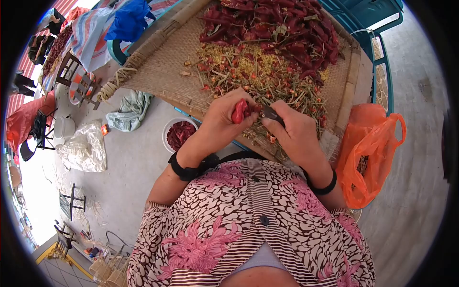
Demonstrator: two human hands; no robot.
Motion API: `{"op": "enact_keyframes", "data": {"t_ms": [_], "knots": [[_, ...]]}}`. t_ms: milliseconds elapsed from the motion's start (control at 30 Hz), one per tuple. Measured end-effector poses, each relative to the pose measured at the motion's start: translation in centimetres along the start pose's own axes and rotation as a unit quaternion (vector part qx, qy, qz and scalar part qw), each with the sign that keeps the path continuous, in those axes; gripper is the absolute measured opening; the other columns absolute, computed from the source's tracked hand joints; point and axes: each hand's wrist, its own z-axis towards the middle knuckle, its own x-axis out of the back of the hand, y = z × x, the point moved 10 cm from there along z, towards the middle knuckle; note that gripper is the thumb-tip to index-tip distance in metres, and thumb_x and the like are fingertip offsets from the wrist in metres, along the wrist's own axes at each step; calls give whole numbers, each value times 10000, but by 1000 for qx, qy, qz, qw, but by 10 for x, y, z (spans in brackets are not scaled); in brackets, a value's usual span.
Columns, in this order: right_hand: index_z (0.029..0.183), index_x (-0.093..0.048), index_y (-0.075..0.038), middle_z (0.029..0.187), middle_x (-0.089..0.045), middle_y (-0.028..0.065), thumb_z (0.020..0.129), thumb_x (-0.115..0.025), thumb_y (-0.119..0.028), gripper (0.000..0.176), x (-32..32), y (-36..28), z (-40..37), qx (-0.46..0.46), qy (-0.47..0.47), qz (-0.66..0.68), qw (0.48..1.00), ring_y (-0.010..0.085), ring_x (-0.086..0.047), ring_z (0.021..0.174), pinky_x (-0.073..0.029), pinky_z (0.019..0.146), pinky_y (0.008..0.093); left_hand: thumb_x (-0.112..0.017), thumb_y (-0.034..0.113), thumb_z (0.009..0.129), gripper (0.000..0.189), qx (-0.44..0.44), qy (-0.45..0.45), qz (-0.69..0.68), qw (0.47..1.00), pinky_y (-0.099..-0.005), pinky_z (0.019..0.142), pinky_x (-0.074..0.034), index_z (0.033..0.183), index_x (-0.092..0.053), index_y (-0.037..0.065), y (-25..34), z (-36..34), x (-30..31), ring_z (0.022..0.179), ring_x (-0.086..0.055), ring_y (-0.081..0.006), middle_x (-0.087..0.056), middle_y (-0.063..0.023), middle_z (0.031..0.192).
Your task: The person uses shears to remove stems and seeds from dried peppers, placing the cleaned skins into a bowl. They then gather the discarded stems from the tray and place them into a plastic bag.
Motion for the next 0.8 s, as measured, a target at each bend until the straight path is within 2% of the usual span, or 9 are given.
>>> {"op": "enact_keyframes", "data": {"t_ms": [67,100,200,267,300,367,400,600,800], "knots": [[922,-536,-66,730,-585,139,894,-612,-247,199,2,-8,2,33,-7,-43,999,353,-599,674,-436,571,428,-667,24,864,128,55,-19,-74,996,-250,760,-431,975,-602,29,-16,-3,-8,858,-540,-102,-572,-11,906],[920,-535,-65,745,-600,145,893,-612,-247,200,3,-10,3,50,-11,-65,997,369,-596,686,-436,577,436,-665,25,866,130,55,-14,-70,996,-248,759,-433,979,-600,28,-19,-4,-8,860,-543,-99,-572,-11,906],[922,-528,-69,727,-585,147,885,-630,-272,230,-8,9,3,-31,-82,6,996,351,-602,670,-435,568,426,-661,26,874,130,51,-2,-67,996,-242,761,-439,987,-596,26,-21,-6,-9,865,-551,-90,-576,-10,913],[931,-526,-69,723,-582,150,882,-637,-296,258,-6,15,2,-48,-108,46,992,345,-603,665,-431,565,421,-658,27,879,123,39,7,-75,996,-237,765,-443,986,-597,28,-18,-7,-8,871,-555,-84,-585,-9,924],[935,-526,-68,722,-581,152,881,-641,-309,272,-7,17,0,-57,-121,67,989,343,-604,662,-429,563,419,-660,27,878,122,66,14,-99,993,-236,767,-443,985,-600,28,-22,-7,-6,873,-555,-84,-590,-8,932],[955,-525,-67,717,-577,151,886,-634,-341,303,0,14,0,-24,-86,45,995,340,-601,658,-426,569,415,-662,28,878,119,119,30,-146,982,-233,770,-445,982,-605,30,-26,-9,-1,878,-556,-82,-601,-8,946],[965,-524,-67,715,-575,151,888,-630,-357,318,2,12,-1,-8,-68,34,997,338,-599,656,-425,571,413,-663,30,879,117,107,26,-140,984,-232,773,-445,981,-607,31,-25,-8,0,880,-556,-82,-605,-9,952],[1016,-521,-47,716,-571,159,911,-591,-397,372,-10,9,-2,1,-104,65,992,346,-591,669,-433,597,409,-671,17,863,126,55,8,-101,993,-236,773,-434,971,-606,29,-19,-5,-4,874,-543,-86,-595,-4,939],[1068,-531,-34,712,-556,161,922,-592,-343,347,-23,15,-6,-13,-167,202,965,296,-584,654,-430,596,365,-664,9,848,114,35,-28,-86,995,-260,756,-425,935,-593,29,-7,-3,-10,831,-521,-102,-543,-12,876]]}}
